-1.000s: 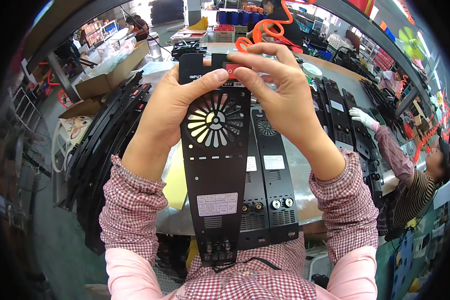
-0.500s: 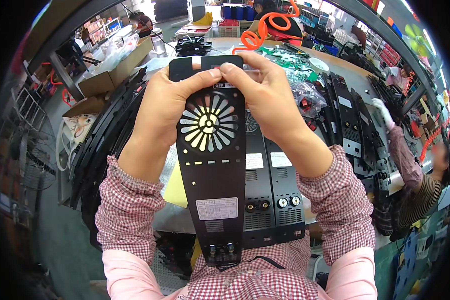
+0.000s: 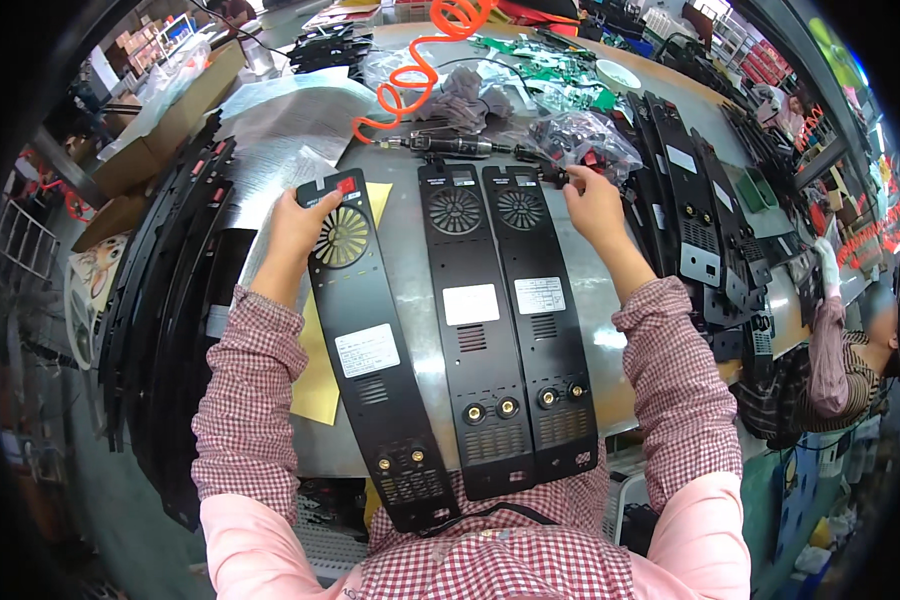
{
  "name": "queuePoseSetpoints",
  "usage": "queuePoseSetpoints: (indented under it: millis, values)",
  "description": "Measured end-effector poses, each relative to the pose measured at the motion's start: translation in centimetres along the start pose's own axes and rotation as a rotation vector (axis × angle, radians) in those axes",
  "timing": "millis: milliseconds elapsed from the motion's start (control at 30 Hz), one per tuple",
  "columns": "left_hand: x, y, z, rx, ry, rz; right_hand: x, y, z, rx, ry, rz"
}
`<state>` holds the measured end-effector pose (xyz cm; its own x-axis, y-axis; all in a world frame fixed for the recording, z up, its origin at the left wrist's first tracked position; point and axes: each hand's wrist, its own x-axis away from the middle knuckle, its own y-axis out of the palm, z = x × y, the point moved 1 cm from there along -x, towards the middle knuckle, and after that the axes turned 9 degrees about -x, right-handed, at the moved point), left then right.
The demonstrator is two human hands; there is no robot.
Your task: The person applies labels to the back of black electronic devices and attaches small red switches to the top. They handle the devices one at a time, peel labels from a sheet, and place them on the devices before moving them to a white basket.
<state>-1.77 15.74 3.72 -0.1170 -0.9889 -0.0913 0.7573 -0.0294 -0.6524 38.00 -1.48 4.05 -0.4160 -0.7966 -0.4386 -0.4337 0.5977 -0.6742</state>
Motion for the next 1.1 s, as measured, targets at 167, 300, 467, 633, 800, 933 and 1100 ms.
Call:
queuePoseSetpoints:
  millis: [167, 300, 467, 633, 800, 933, 1100]
  values:
    - [3.3, 4.1, 7.0, -0.474, 0.556, 0.347, 0.2, 1.4, 3.8, 0.245, -0.080, -0.069]
    - [2.3, 10.1, 8.1, -0.261, 0.540, -0.069, -1.4, 3.1, 2.6, 0.411, -0.041, -0.160]
    - [-0.6, 15.7, 8.3, -0.365, 0.256, -0.141, -2.0, 2.3, 3.3, 0.431, 0.013, -0.201]
    - [-3.5, 16.7, 5.9, 0.285, -0.088, -0.109, -1.5, 1.8, 3.3, 0.353, -0.038, -0.275]
    - [-1.7, 11.3, 9.2, 0.890, -0.205, -0.427, -0.3, 0.5, 3.3, 0.133, -0.015, -0.242]
    - [-0.2, 7.4, 11.5, 1.070, -0.225, -0.542, 0.6, -2.2, -1.6, -0.565, 0.041, -0.084]
    - [3.1, 2.2, 14.8, 1.130, -0.077, -0.553, 3.4, -7.9, -12.0, -0.825, -0.215, -0.107]
